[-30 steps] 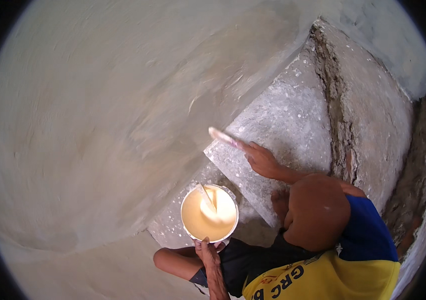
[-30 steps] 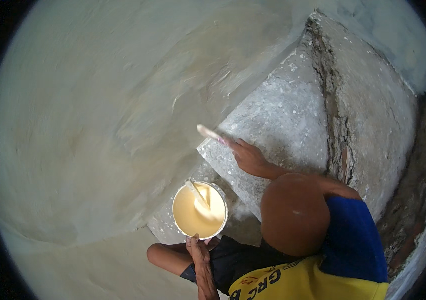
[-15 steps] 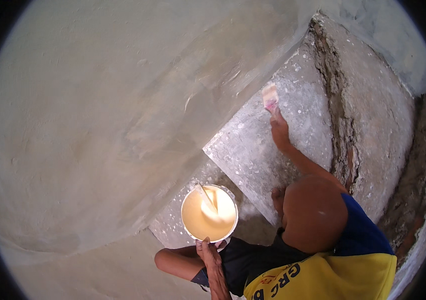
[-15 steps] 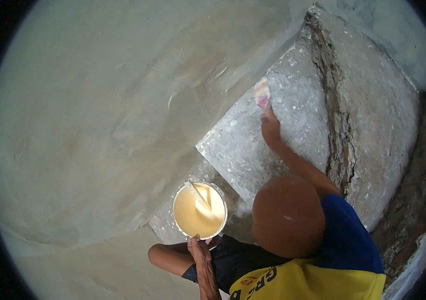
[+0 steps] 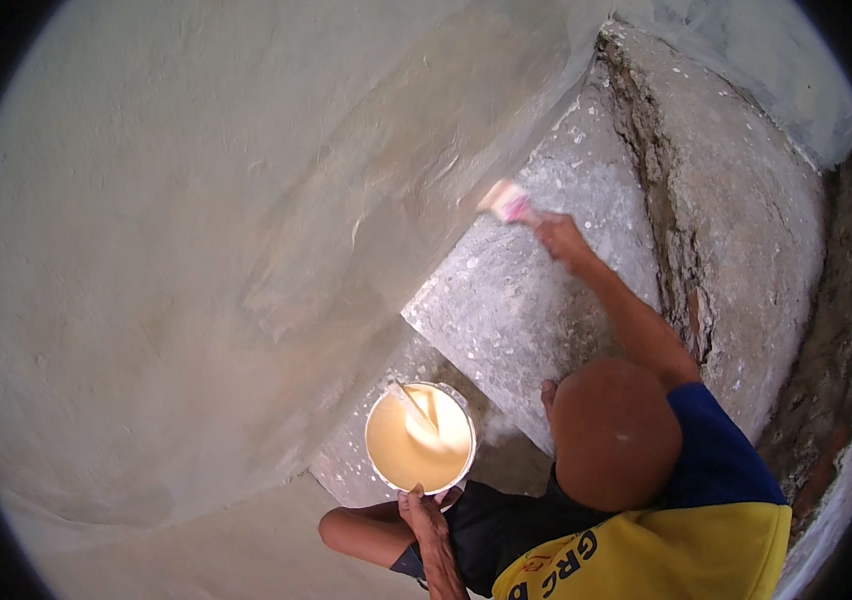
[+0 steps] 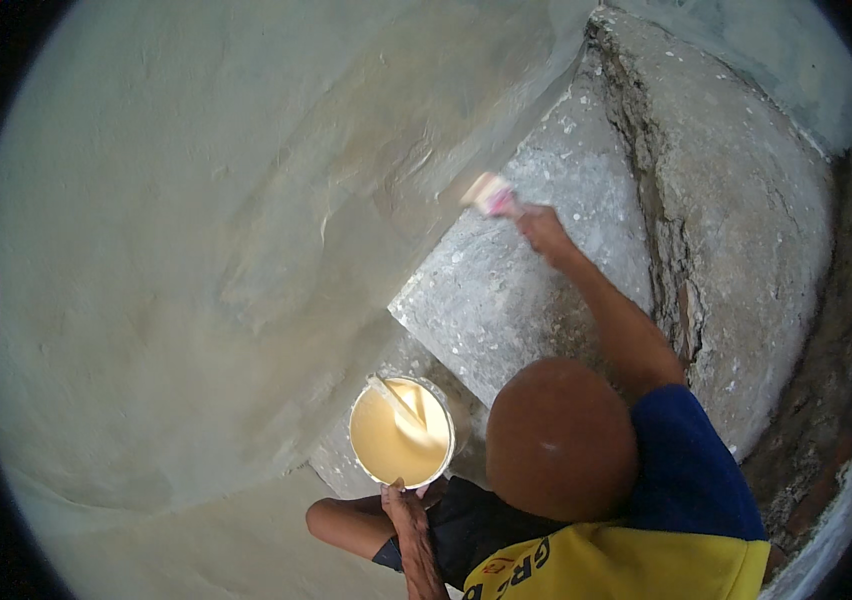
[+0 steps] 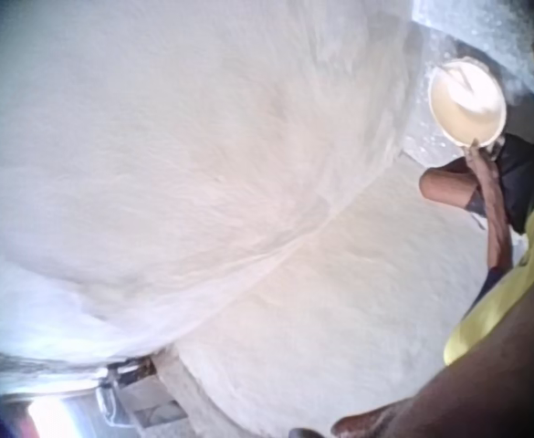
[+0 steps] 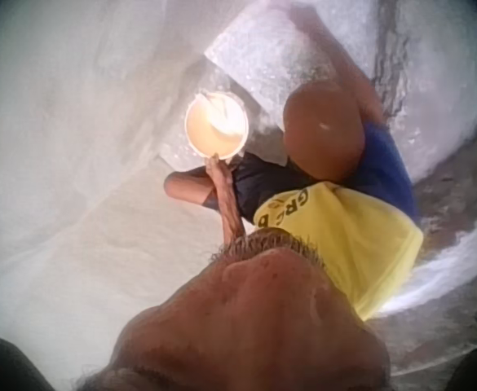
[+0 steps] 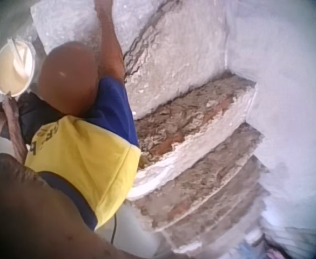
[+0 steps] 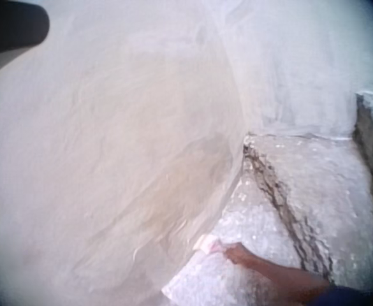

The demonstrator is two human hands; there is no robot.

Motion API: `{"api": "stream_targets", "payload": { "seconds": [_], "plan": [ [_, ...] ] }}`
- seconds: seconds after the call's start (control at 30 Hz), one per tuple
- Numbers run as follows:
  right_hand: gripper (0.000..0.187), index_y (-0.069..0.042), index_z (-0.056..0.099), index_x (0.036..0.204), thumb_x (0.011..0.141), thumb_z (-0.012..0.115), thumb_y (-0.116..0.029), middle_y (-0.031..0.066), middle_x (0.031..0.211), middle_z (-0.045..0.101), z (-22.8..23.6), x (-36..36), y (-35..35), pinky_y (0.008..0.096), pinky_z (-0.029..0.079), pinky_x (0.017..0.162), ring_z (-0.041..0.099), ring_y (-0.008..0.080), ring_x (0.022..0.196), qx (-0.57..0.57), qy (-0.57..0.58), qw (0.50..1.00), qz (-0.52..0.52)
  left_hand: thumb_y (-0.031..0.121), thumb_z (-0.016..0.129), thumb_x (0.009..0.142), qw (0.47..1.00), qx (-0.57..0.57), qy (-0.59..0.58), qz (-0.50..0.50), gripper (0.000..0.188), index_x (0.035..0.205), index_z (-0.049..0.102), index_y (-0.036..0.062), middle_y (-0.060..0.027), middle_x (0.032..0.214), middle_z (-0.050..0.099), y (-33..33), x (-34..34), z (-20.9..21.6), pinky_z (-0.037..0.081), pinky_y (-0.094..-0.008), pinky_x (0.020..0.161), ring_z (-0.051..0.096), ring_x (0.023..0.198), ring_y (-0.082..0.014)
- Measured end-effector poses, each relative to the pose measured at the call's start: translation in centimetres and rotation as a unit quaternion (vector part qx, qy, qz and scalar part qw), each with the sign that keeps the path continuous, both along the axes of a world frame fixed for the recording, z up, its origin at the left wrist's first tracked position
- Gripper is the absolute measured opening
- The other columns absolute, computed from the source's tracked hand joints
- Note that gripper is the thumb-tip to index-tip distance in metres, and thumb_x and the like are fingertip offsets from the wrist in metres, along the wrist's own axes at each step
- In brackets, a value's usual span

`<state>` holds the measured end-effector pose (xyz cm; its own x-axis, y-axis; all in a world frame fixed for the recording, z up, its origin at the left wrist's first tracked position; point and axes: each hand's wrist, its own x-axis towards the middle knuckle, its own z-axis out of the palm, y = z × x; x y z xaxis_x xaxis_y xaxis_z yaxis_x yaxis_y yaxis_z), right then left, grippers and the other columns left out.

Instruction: The person paints a concrete wall using a brush, dipping the brush into a bucket of light-colored paint and applying it to the wall surface with repeated strokes.

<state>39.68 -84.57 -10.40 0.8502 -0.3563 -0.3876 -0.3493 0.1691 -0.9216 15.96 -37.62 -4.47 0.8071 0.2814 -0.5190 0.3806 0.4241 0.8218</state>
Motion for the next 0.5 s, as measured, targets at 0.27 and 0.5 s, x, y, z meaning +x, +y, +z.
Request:
{"api": "stream_targets", "payload": {
  "seconds": [0.27, 0.5],
  "plan": [
    [0.053, -0.010, 0.048, 0.142, 0.090, 0.056, -0.003, 0.0137, 0.094, 0.066, -3.4, 3.5, -0.4, 0.0355, 0.051, 0.069, 0.062, 0.0227, 0.077, -0.266, -0.082, 0.955, -0.101, 0.003, 0.056, 0.089, 1.000, 0.003, -0.012, 0.014, 0.016, 0.104, 0.059, 0.0049, -0.0097, 0.103, 0.066, 0.8, -0.4, -1.4, 0.058, -0.0374, 0.064, 0.066, 0.089, -0.0228],
    [0.044, -0.011, 0.055, 0.138, 0.095, 0.060, -0.017, 0.0152, 0.116, 0.068, 0.0, -1.6, 3.0, 0.0310, 0.050, 0.090, 0.061, 0.0215, 0.107, -0.224, -0.154, 0.956, 0.109, 0.006, 0.058, 0.089, 1.000, 0.003, -0.005, -0.020, 0.022, 0.111, 0.057, 0.0067, -0.0082, 0.107, 0.064, 1.0, -0.3, -1.4, 0.057, -0.0375, 0.064, 0.064, 0.094, -0.0221]
  ]
}}
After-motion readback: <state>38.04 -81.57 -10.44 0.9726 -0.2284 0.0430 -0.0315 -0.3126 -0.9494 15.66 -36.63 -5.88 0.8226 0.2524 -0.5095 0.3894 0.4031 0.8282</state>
